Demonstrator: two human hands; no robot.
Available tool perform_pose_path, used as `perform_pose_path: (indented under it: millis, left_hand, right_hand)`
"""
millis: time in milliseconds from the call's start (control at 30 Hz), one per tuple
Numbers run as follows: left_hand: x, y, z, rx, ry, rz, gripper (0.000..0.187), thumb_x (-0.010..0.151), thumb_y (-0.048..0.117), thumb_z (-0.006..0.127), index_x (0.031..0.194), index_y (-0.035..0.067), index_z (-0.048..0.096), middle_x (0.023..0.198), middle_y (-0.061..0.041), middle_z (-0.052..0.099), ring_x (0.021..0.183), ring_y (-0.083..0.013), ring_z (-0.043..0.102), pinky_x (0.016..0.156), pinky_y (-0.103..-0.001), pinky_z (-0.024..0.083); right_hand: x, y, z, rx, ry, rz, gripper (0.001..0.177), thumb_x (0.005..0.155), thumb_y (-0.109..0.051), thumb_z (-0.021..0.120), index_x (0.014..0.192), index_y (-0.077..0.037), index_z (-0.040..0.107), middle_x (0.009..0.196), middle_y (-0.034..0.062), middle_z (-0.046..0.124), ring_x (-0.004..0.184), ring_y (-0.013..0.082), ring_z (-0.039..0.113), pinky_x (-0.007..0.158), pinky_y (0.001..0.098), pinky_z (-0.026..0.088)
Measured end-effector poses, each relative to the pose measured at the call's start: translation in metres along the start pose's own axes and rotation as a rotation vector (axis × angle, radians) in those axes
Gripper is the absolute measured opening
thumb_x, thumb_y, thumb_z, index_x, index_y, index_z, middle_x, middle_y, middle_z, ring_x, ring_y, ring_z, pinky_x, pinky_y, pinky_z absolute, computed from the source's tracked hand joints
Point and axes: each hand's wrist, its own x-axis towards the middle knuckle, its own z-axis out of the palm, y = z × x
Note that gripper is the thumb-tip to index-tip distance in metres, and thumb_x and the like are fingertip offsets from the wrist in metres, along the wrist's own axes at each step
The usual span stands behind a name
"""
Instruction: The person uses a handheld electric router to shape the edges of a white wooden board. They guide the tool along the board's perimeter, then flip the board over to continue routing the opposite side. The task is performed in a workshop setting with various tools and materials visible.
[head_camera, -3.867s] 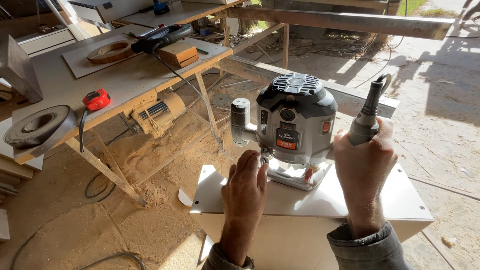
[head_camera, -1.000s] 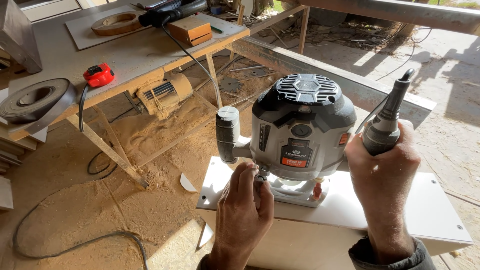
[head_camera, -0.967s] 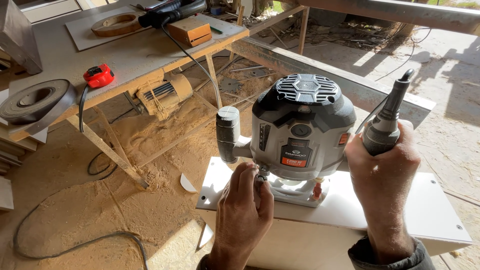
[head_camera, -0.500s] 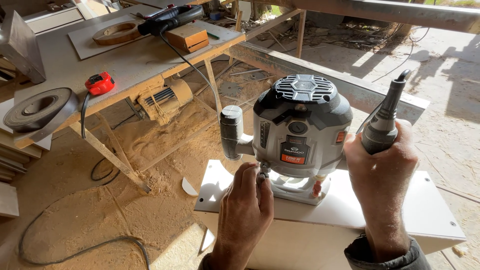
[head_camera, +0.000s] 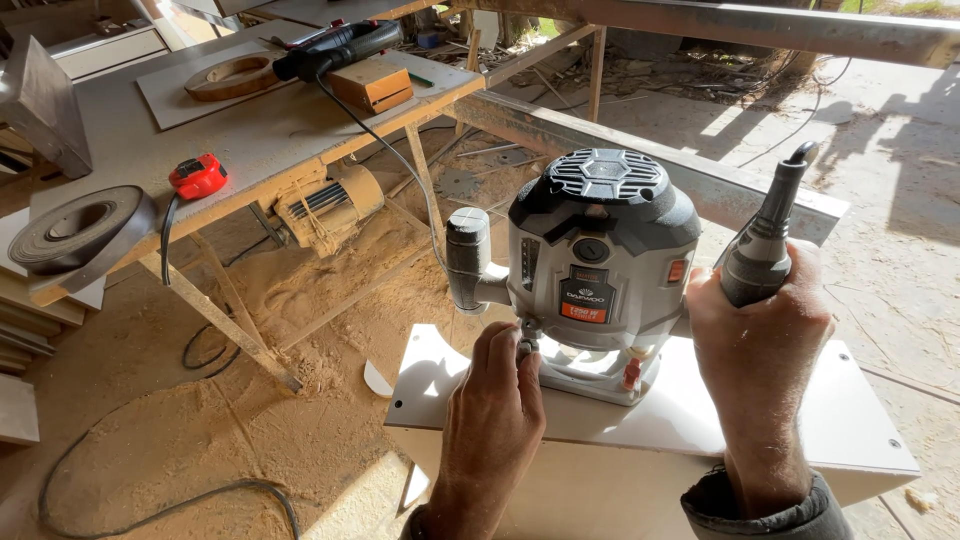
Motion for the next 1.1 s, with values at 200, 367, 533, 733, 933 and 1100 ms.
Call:
perform_pose_path:
  millis: [200,367,533,733,933,1100]
  left_hand:
    - [0.003,0.002,0.005,-0.01,-0.007,-0.017,0.024,0.102,0.014,0.057,0.117,-0.003,0.05,0.119,-0.021,0.063,0.099,-0.0356,0.073,0.076,-0.039,0.065]
    - [0.004,0.001,0.01,0.018,0.005,0.0,0.024,0.102,0.014,0.057,0.118,-0.003,0.049,0.12,-0.023,0.062,0.099,-0.0366,0.073,0.076,-0.04,0.064]
    - [0.007,0.005,0.012,0.048,0.042,0.024,0.023,0.102,0.014,0.057,0.116,-0.002,0.05,0.117,-0.022,0.064,0.098,-0.0373,0.073,0.076,-0.041,0.063]
    - [0.012,0.005,0.016,0.041,0.011,-0.011,0.022,0.102,0.014,0.056,0.116,-0.002,0.05,0.118,-0.023,0.063,0.096,-0.0366,0.074,0.074,-0.04,0.064]
    - [0.016,0.006,0.02,0.02,-0.047,-0.063,0.022,0.103,0.014,0.054,0.116,-0.003,0.048,0.119,-0.023,0.062,0.095,-0.0355,0.074,0.072,-0.038,0.065]
    - [0.018,0.007,0.023,0.024,-0.001,-0.029,0.021,0.102,0.013,0.055,0.114,-0.003,0.048,0.119,-0.023,0.062,0.093,-0.039,0.073,0.07,-0.041,0.063]
  right_hand:
    - [0.002,0.004,0.0,-0.049,0.015,0.011,0.033,0.093,-0.008,0.078,0.119,0.002,0.06,0.089,0.0112,0.071,0.076,0.0177,0.072,0.069,0.0324,0.059]
    - [0.003,0.002,-0.001,-0.073,0.035,0.003,0.032,0.093,-0.007,0.078,0.118,0.002,0.06,0.088,0.0121,0.071,0.075,0.0185,0.072,0.068,0.0328,0.058]
    - [0.004,0.005,-0.001,-0.067,0.026,0.028,0.034,0.093,-0.006,0.075,0.12,0.003,0.058,0.087,0.0126,0.07,0.073,0.0189,0.072,0.064,0.0319,0.059]
    - [0.005,0.009,0.001,-0.107,0.057,-0.004,0.033,0.093,-0.005,0.076,0.119,0.004,0.058,0.087,0.0135,0.071,0.075,0.0202,0.073,0.065,0.0321,0.06]
    - [0.005,0.008,0.0,-0.126,0.073,0.0,0.034,0.093,-0.006,0.077,0.12,0.003,0.059,0.087,0.0138,0.071,0.075,0.0209,0.074,0.066,0.033,0.06]
    - [0.006,0.008,0.0,-0.147,0.103,-0.008,0.034,0.092,-0.006,0.077,0.12,0.002,0.059,0.087,0.0144,0.071,0.075,0.0231,0.073,0.068,0.0351,0.06]
